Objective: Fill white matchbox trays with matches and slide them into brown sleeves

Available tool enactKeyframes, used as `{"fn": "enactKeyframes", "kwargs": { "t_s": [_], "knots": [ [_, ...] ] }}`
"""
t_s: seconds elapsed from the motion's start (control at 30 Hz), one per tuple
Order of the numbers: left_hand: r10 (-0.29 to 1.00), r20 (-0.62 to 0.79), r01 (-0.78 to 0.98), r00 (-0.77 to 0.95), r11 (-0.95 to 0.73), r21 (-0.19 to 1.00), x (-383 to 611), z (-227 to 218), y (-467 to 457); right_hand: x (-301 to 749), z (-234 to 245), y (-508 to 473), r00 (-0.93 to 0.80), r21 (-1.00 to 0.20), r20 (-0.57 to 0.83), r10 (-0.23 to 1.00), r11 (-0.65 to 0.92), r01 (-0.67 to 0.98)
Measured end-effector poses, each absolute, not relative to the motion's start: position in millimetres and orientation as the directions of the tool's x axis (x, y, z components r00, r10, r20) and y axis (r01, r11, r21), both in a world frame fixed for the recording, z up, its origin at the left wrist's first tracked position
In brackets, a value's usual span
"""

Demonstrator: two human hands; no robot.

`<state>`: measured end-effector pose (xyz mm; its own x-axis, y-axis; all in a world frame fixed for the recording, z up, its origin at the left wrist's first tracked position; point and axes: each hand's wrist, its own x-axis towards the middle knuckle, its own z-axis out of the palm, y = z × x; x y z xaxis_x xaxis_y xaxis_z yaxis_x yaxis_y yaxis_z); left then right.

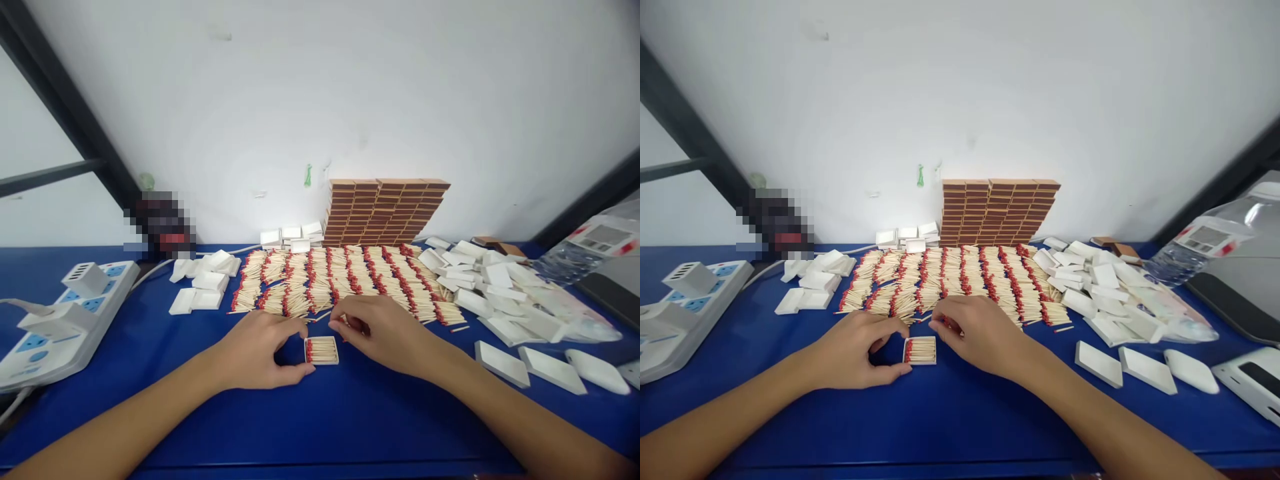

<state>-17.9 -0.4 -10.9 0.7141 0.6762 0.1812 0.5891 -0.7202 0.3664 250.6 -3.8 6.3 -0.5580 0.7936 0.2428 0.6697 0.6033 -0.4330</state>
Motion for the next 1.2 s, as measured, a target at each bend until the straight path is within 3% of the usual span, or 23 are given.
{"fn": "enactKeyframes", "kwargs": {
  "t_s": [0.23, 0.5, 0.8, 0.87, 1.0, 1.07, 1.2],
  "knots": [
    [0.708, 0.152, 0.627, 0.690, -0.689, 0.363, -17.3, -5.8, -4.7, 240.0, 7.8, -10.3, -0.631, -0.500, 0.132, 0.764, 0.601, 0.624],
    [0.662, 0.175, 0.572, 0.729, -0.729, 0.375, -17.1, -6.2, -2.5, 236.5, 7.6, -3.8, -0.613, -0.612, 0.110, 0.783, 0.539, 0.579],
    [0.667, 0.211, 0.581, 0.715, -0.734, 0.350, -18.5, -2.2, -2.9, 241.8, 20.0, 0.3, -0.539, -0.575, 0.205, 0.817, 0.546, 0.609],
    [0.672, 0.223, 0.589, 0.707, -0.733, 0.341, -19.5, -1.2, -2.1, 253.6, 34.1, 19.8, -0.459, -0.508, 0.323, 0.828, 0.561, 0.654],
    [0.670, 0.206, 0.584, 0.713, -0.730, 0.356, -21.5, -1.2, -1.7, 277.0, 77.9, 78.2, -0.425, -0.174, 0.614, 0.666, 0.638, 0.750],
    [0.671, 0.200, 0.587, 0.714, -0.729, 0.352, -22.4, -2.1, -2.1, 282.1, 100.8, 108.6, -0.440, -0.034, 0.664, 0.605, 0.613, 0.790],
    [0.670, 0.214, 0.590, 0.710, -0.733, 0.338, -24.1, -3.2, -2.3, 278.6, 130.1, 158.8, -0.487, 0.114, 0.634, 0.601, 0.550, 0.827]
  ]
}}
